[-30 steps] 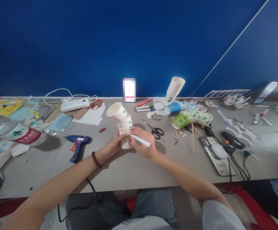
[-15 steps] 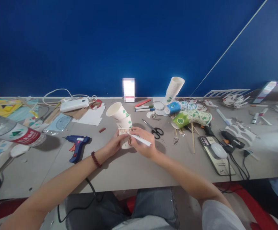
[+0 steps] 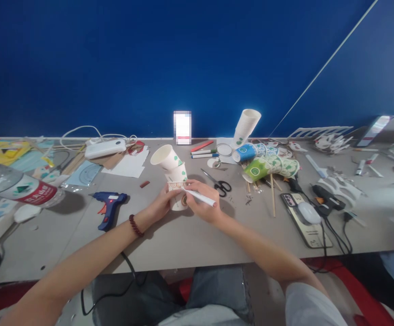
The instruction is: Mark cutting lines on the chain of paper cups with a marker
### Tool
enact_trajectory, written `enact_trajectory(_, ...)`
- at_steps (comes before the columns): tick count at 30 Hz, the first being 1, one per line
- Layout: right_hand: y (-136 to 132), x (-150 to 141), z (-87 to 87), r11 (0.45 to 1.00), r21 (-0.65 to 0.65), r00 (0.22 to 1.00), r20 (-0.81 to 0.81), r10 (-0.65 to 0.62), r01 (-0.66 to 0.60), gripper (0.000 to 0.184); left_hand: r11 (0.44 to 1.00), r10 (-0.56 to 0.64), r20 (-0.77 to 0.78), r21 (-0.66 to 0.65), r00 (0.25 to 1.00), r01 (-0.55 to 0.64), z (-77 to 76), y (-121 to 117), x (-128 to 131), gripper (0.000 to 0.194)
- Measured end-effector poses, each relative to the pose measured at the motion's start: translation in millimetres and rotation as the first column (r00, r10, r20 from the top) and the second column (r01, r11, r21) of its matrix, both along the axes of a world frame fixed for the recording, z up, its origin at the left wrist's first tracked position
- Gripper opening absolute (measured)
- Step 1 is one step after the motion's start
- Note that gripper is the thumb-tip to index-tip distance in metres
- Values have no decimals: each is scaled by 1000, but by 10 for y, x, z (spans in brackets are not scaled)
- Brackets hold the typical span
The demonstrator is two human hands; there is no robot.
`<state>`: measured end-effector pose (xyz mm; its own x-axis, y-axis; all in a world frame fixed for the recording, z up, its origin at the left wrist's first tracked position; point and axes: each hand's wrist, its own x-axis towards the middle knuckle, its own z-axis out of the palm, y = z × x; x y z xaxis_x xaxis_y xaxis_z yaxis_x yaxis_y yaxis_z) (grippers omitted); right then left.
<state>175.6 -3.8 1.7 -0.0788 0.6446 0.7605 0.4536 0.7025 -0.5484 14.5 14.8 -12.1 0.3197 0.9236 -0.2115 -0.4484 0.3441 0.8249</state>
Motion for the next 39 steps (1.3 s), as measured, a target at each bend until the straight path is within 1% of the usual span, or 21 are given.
enact_trajectory(6, 10, -8, -4, 1000, 24, 1000, -17, -13, 13, 12, 1000, -18, 16, 15, 1000, 18, 4, 6, -10, 51)
enact_trajectory(9, 12, -9, 4, 999, 38, 999, -22, -26, 26, 11, 999, -27, 4, 16, 1000, 27, 13, 5, -10, 53)
enact_trajectory(14, 8, 7, 16, 1000, 5, 1000, -9, -27, 27, 12, 1000, -30, -27, 2, 999, 30, 30, -1, -7, 59)
enact_trajectory(18, 3, 14, 27, 1000, -1, 1000, -22, -9, 9, 12, 999, -32, -23, 13, 999, 32, 36, -2, -11, 61)
enact_trajectory(28, 11, 0, 30, 999, -15, 998, -35, -45, 44, 10, 1000, -17, 1, -6, 1000, 17, -49, 16, -15, 59)
enact_trajectory(34, 13, -5, 19, 999, -11, 998, -47, -50, 50, 10, 1000, -22, 18, 10, 1000, 22, -54, 15, -16, 54)
enact_trajectory(39, 8, -8, 35, 998, -4, 997, -31, -67, 67, 11, 1000, -11, -12, -5, 1000, 11, -56, 17, -17, 57)
